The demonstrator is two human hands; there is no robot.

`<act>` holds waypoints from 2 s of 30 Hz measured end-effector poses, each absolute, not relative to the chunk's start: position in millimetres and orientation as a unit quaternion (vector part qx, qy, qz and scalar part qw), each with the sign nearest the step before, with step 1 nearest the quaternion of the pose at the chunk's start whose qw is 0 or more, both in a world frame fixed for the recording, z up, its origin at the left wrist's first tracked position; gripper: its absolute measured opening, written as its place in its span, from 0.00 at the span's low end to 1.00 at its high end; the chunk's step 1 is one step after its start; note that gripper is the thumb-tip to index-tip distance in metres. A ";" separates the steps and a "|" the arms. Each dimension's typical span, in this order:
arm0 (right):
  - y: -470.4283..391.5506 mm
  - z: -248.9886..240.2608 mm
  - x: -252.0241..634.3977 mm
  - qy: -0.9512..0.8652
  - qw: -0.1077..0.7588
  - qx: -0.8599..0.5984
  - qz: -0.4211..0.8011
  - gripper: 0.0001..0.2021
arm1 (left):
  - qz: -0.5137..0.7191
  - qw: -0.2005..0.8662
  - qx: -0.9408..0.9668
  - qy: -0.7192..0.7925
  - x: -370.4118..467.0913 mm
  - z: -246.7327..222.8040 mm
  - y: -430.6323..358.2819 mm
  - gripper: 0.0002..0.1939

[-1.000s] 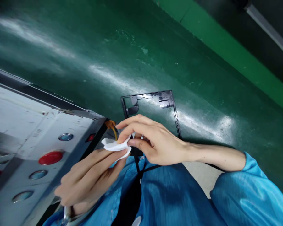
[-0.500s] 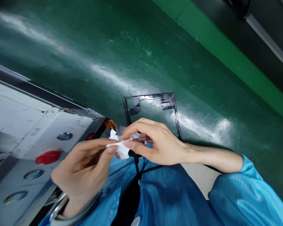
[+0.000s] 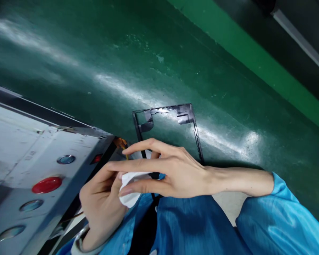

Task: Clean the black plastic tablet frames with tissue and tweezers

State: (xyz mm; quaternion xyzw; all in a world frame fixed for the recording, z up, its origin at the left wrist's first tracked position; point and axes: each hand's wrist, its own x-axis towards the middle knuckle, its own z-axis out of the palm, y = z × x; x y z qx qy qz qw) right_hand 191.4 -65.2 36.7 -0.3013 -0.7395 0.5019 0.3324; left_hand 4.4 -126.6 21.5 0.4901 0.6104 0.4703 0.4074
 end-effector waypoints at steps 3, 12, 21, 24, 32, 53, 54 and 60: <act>-67.2 36.6 187.5 -0.702 0.379 -0.288 0.530 0.12 | 0.449 0.396 0.516 0.612 9.9 21.2 -130.0 0.17; -18.8 53.3 216.8 -0.805 0.330 -0.369 0.326 0.14 | 0.331 0.106 0.777 0.525 -22.6 -7.6 -88.5 0.25; 9.2 65.7 225.4 -0.871 0.153 -0.442 0.151 0.16 | 0.368 0.085 0.712 0.592 44.8 -32.4 -99.3 0.34; 6.2 84.1 225.3 -0.865 0.162 -0.445 0.163 0.17 | 0.344 0.110 0.748 0.557 33.3 -27.7 -91.2 0.29; 11.1 67.7 226.1 -0.883 0.121 -0.379 0.249 0.15 | 0.348 0.134 0.684 0.627 -9.0 -16.3 -75.4 0.41; 35.1 35.7 172.2 -0.931 0.078 -0.339 0.110 0.22 | 0.359 0.131 0.681 0.624 0.5 -29.2 -77.8 0.39; 35.3 36.2 171.8 -0.931 0.080 -0.339 0.107 0.23 | 0.361 0.136 0.679 0.625 0.6 -29.4 -77.8 0.38; 34.5 26.4 168.3 -0.915 0.105 -0.361 0.143 0.22 | 0.379 0.138 0.670 0.624 0.2 -30.4 -78.1 0.37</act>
